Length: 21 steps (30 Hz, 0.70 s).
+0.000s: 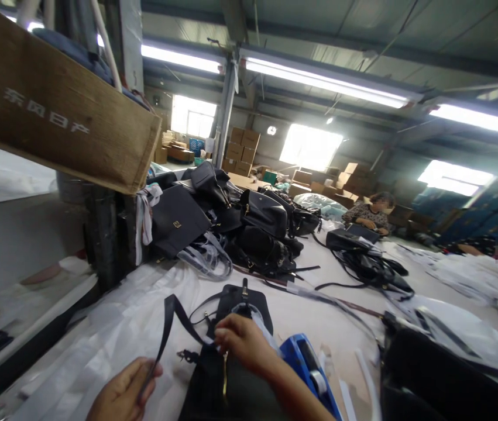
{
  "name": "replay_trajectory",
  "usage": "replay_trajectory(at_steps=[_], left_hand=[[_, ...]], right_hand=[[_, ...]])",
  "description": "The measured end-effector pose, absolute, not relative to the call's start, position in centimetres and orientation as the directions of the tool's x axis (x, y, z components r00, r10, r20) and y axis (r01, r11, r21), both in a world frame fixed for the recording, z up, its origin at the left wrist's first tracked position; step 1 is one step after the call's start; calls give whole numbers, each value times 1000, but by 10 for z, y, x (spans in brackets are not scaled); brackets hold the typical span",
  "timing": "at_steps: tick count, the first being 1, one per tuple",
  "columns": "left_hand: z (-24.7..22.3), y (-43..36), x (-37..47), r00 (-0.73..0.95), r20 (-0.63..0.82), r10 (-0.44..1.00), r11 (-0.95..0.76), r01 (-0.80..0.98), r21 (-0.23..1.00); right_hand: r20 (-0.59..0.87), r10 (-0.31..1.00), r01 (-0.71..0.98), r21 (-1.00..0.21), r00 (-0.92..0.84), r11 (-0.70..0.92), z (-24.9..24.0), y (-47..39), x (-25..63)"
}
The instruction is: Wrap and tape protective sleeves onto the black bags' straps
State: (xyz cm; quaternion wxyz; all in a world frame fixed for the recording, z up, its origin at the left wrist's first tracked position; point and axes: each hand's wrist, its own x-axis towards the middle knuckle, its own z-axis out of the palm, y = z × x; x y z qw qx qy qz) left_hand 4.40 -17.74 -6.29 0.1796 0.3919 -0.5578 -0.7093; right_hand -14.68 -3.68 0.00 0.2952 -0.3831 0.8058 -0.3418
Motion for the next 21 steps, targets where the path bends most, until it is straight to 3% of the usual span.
replay_trajectory(at_steps=[1,3,6,9,10,12,14,15,16,18,21], left_hand=[[-63,-183,43,-575,-367,-731,-312,-197,930],[-58,-189,36,-509,-329,-795,-246,-224,943],[-46,-184,16,-564,-94,-820,81,-276,958],[-42,-174,-15,-683,59,-728,404,-357,842],[-43,-173,-27,-688,59,-723,420,-371,828],[-51,-181,-50,-665,35,-746,408,-415,813],[-64,-195,-68,-622,-11,-783,378,-489,786],[-70,-204,-75,-604,-35,-796,366,-528,766],[-76,-212,-81,-591,-58,-804,359,-562,745],[-85,-224,-89,-589,-98,-802,362,-610,705],[-93,-229,-99,-654,-140,-744,420,-620,663]], right_hand=[[-143,-775,-549,-628,-615,551,-3,-32,-159],[-53,-724,-650,-398,-688,647,-12,-22,-176],[-122,-714,-651,-329,-690,685,-29,-12,-182],[-139,-744,-680,-324,-654,658,-29,-4,-182],[-134,-757,-683,-353,-639,639,-23,-2,-184],[-127,-760,-573,-581,-638,578,-3,1,-188],[-139,-721,-222,-897,-679,383,23,3,-190],[-157,-694,-10,-973,-702,230,35,4,-189],[-174,-672,155,-984,-720,88,45,3,-186],[-190,-656,295,-954,-730,-52,57,0,-176],[-243,-704,362,-932,-667,-21,50,-10,-149]])
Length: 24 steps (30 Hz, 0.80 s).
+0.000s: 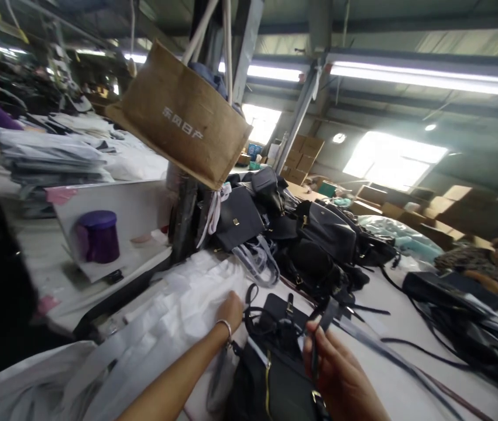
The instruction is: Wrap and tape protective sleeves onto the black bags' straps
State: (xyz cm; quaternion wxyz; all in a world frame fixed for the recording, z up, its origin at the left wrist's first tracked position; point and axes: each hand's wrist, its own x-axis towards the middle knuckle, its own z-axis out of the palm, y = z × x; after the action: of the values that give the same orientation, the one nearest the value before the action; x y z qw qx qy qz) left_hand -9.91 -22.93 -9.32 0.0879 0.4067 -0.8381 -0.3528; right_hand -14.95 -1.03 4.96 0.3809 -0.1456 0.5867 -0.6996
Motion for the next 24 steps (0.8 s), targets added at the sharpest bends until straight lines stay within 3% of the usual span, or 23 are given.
replay_trajectory(at_steps=[4,7,14,19,24], left_hand=[[-90,-222,-103,-817,-156,-555,574,-511,640],[-72,-229,-86,-890,-113,-442,673,-412,614],[-25,-269,23,-867,214,-450,814,-300,497],[-42,-263,66,-961,172,-217,922,-144,359],[-27,-267,81,-950,157,-270,934,-220,280]], right_hand=[[-343,-803,419,-899,-487,130,14,-29,-115],[-367,-816,365,-908,-447,208,-7,-37,-105],[-406,-761,371,-899,-506,232,-16,-30,-114],[-404,-746,375,-900,-530,221,-10,-29,-107],[-342,-765,325,-928,-545,183,-17,-25,-111]])
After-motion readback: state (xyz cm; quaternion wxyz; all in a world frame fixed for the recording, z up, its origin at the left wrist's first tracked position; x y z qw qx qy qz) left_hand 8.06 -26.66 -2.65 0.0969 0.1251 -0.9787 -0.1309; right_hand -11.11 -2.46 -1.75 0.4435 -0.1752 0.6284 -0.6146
